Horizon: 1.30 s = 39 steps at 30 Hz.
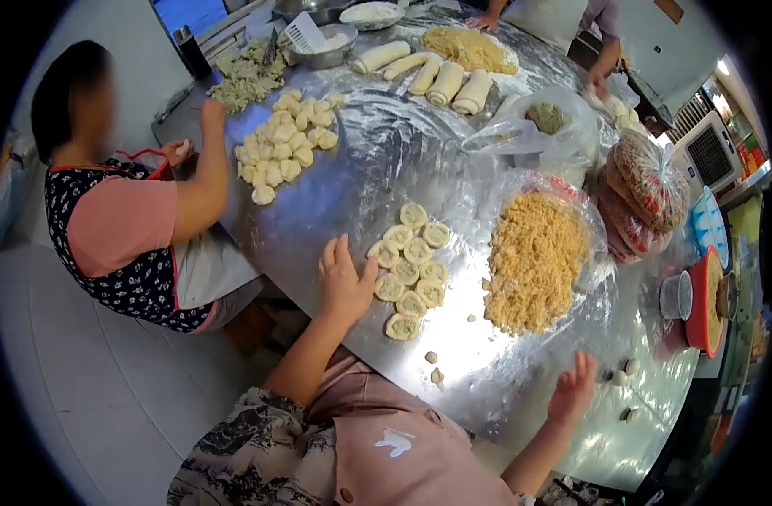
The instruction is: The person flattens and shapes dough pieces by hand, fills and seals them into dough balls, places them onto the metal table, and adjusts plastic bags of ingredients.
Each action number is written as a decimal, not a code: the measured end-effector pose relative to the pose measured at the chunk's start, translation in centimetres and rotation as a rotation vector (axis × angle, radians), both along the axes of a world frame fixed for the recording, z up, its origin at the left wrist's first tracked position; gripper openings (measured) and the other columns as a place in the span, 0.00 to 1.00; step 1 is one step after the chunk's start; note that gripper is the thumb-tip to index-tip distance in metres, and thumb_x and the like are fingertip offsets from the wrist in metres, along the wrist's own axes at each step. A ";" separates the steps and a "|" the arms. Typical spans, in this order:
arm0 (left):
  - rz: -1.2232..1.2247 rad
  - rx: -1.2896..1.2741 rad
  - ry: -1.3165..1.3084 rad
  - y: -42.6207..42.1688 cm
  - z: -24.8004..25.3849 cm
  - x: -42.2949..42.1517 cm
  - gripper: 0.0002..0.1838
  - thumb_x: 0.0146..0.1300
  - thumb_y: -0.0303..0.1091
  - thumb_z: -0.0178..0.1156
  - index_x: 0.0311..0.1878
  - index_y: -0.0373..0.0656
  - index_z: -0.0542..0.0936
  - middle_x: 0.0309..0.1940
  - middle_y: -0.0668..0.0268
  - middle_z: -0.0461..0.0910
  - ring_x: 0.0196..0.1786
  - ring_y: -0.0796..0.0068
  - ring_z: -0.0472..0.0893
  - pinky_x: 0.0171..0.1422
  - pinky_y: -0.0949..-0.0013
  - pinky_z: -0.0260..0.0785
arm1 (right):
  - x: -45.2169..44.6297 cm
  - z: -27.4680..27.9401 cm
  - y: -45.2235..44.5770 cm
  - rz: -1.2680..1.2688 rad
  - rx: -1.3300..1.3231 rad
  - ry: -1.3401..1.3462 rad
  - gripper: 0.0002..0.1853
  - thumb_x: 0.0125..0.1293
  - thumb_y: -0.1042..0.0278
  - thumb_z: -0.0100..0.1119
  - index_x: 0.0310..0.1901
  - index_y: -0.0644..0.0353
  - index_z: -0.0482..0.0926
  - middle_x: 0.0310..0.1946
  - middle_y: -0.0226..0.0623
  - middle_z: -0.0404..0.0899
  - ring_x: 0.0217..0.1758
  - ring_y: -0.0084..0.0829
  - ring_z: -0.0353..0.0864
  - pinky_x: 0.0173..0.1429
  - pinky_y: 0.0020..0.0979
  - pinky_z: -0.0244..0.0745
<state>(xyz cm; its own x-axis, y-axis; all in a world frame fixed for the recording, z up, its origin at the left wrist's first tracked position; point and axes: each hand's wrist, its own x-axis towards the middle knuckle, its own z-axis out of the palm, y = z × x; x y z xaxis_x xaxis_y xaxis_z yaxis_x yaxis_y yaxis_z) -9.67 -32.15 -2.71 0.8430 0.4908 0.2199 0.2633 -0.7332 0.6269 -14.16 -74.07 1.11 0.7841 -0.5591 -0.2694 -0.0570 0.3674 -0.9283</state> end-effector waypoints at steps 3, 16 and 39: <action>-0.048 0.102 0.205 -0.2 -0.3 0.7 0.32 0.59 0.49 0.58 0.60 0.37 0.69 0.62 0.49 0.62 0.63 0.47 0.61 0.66 0.51 0.53 | 1.2 -2.4 5.1 0.430 -0.702 0.147 0.22 0.60 0.69 0.61 0.57 0.61 0.71 0.45 0.32 0.76 0.32 0.19 0.72 0.36 0.21 0.70; -0.081 -0.321 0.178 -1.2 1.6 3.0 0.21 0.50 0.37 0.69 0.32 0.36 0.66 0.37 0.52 0.74 0.36 0.63 0.77 0.38 0.64 0.69 | 5.1 -2.5 13.9 0.518 -1.326 -0.039 0.08 0.56 0.74 0.63 0.38 0.60 0.77 0.34 0.45 0.75 0.37 0.46 0.77 0.41 0.38 0.73; -0.347 -2.214 0.170 -8.9 4.7 0.7 0.19 0.72 0.43 0.42 0.58 0.40 0.66 0.51 0.63 0.69 0.56 0.71 0.70 0.61 0.65 0.61 | 5.5 3.1 20.3 0.766 -0.335 -0.136 0.09 0.59 0.74 0.64 0.41 0.63 0.80 0.33 0.30 0.76 0.32 0.19 0.75 0.37 0.20 0.72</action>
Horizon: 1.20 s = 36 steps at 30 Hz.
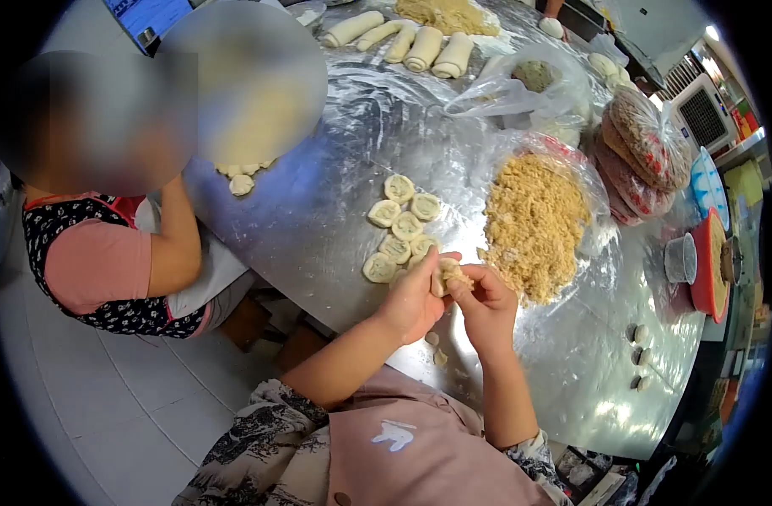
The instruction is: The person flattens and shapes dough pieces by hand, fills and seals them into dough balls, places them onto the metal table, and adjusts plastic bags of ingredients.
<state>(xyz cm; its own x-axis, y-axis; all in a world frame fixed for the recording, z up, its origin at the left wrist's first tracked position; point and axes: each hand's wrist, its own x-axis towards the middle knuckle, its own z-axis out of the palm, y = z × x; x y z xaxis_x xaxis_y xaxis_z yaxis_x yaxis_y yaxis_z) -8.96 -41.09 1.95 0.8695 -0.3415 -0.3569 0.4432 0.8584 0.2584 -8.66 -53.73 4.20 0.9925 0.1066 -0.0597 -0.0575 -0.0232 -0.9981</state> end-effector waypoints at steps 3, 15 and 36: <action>0.026 0.164 -0.092 0.5 0.1 -0.3 0.19 0.72 0.40 0.45 0.60 0.39 0.65 0.47 0.64 0.70 0.53 0.74 0.70 0.59 0.67 0.62 | -0.2 0.2 0.5 -0.035 -0.382 -0.270 0.09 0.57 0.74 0.66 0.40 0.60 0.81 0.31 0.31 0.74 0.29 0.21 0.74 0.36 0.21 0.72; -0.058 0.969 -0.311 0.0 -0.8 -0.8 0.21 0.72 0.42 0.46 0.63 0.43 0.61 0.46 0.66 0.70 0.50 0.81 0.68 0.58 0.76 0.60 | -0.8 1.3 1.0 0.000 -0.377 -0.131 0.09 0.64 0.78 0.56 0.46 0.67 0.76 0.36 0.36 0.80 0.39 0.22 0.79 0.44 0.24 0.76; -0.131 0.233 -0.193 -0.3 -1.8 -0.2 0.21 0.68 0.35 0.54 0.59 0.37 0.64 0.50 0.61 0.73 0.54 0.74 0.74 0.59 0.72 0.68 | 0.6 -4.1 -4.7 -0.082 -1.004 -0.221 0.08 0.54 0.77 0.60 0.37 0.65 0.78 0.29 0.45 0.76 0.34 0.44 0.76 0.42 0.37 0.72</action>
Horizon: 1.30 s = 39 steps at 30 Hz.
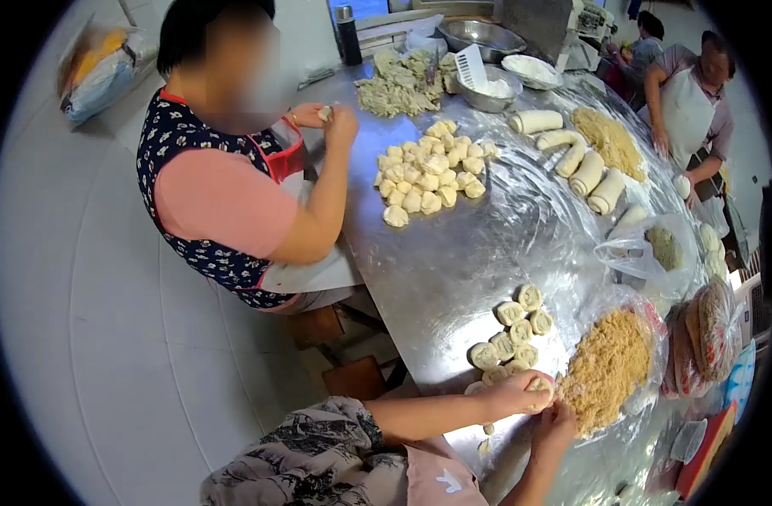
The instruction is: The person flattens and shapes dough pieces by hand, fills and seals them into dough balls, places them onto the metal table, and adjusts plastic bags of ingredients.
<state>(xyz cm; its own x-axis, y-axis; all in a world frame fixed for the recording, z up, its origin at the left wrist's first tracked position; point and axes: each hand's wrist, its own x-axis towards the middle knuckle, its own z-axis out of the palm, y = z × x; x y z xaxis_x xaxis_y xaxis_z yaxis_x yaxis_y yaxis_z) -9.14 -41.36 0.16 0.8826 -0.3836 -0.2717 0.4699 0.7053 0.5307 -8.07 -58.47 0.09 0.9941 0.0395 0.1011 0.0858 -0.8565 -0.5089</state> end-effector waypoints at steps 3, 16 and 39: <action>-0.079 0.015 -0.062 0.6 0.5 0.1 0.20 0.67 0.35 0.55 0.59 0.37 0.67 0.49 0.64 0.73 0.53 0.75 0.75 0.58 0.72 0.69 | 0.2 -1.5 -0.4 -0.001 -0.015 0.006 0.05 0.56 0.73 0.58 0.31 0.66 0.78 0.29 0.47 0.76 0.32 0.44 0.76 0.38 0.38 0.71; -0.180 -0.087 -0.017 -0.3 0.5 -0.6 0.17 0.67 0.36 0.54 0.56 0.38 0.70 0.44 0.66 0.75 0.46 0.77 0.77 0.50 0.75 0.71 | 0.6 -0.9 -1.1 0.015 0.007 0.080 0.06 0.54 0.74 0.61 0.31 0.66 0.76 0.26 0.39 0.77 0.29 0.29 0.75 0.34 0.31 0.71; 0.041 -0.124 0.016 -4.3 -0.2 0.5 0.14 0.73 0.45 0.44 0.47 0.44 0.68 0.36 0.74 0.67 0.41 0.85 0.67 0.48 0.78 0.61 | -0.6 4.5 2.0 0.096 0.362 -0.043 0.03 0.67 0.75 0.54 0.39 0.65 0.74 0.31 0.29 0.75 0.33 0.19 0.73 0.38 0.21 0.71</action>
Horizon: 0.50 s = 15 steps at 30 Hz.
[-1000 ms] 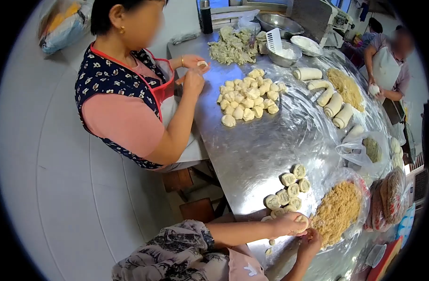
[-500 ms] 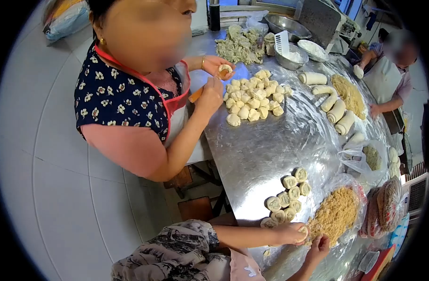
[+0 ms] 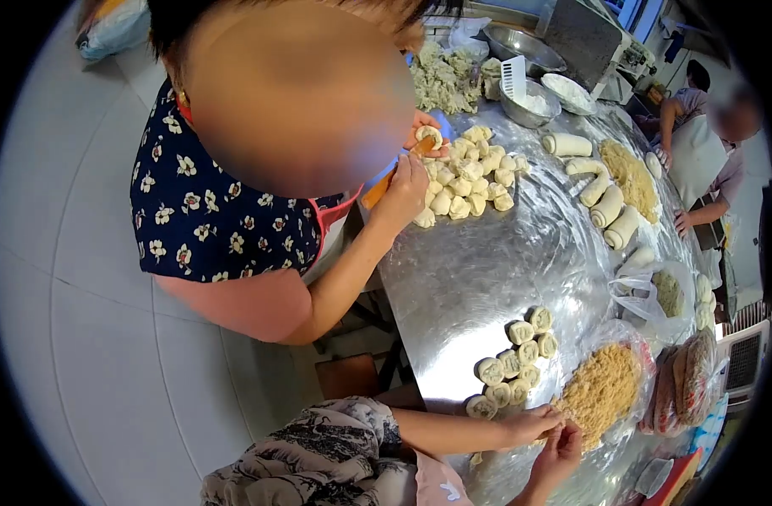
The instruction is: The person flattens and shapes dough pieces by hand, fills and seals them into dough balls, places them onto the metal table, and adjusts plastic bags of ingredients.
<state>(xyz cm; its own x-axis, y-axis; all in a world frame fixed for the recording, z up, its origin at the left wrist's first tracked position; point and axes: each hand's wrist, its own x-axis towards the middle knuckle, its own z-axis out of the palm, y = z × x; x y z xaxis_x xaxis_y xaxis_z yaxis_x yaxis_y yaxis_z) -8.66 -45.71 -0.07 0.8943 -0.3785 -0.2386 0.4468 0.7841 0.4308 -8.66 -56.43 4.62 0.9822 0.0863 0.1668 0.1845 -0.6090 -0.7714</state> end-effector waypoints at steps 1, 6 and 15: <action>-0.008 0.047 -0.020 -0.1 -0.2 0.1 0.14 0.72 0.45 0.45 0.48 0.44 0.68 0.36 0.74 0.67 0.41 0.85 0.67 0.48 0.78 0.61 | -0.3 0.2 0.3 -0.036 -0.056 0.012 0.03 0.66 0.75 0.55 0.38 0.65 0.74 0.31 0.28 0.74 0.33 0.18 0.72 0.38 0.20 0.70; 0.017 0.084 -0.029 -0.4 -0.7 0.0 0.12 0.71 0.42 0.49 0.48 0.43 0.68 0.36 0.73 0.67 0.40 0.84 0.66 0.46 0.78 0.60 | -0.7 1.1 1.2 -0.007 -0.053 0.030 0.06 0.64 0.75 0.59 0.39 0.67 0.77 0.31 0.28 0.75 0.33 0.17 0.72 0.38 0.21 0.71; 0.011 0.050 0.008 0.0 -1.1 0.4 0.16 0.65 0.38 0.53 0.52 0.42 0.69 0.34 0.72 0.68 0.38 0.84 0.68 0.43 0.77 0.60 | -0.7 1.2 1.4 -0.022 -0.093 -0.030 0.05 0.61 0.74 0.62 0.38 0.64 0.80 0.25 0.29 0.72 0.27 0.17 0.67 0.30 0.20 0.64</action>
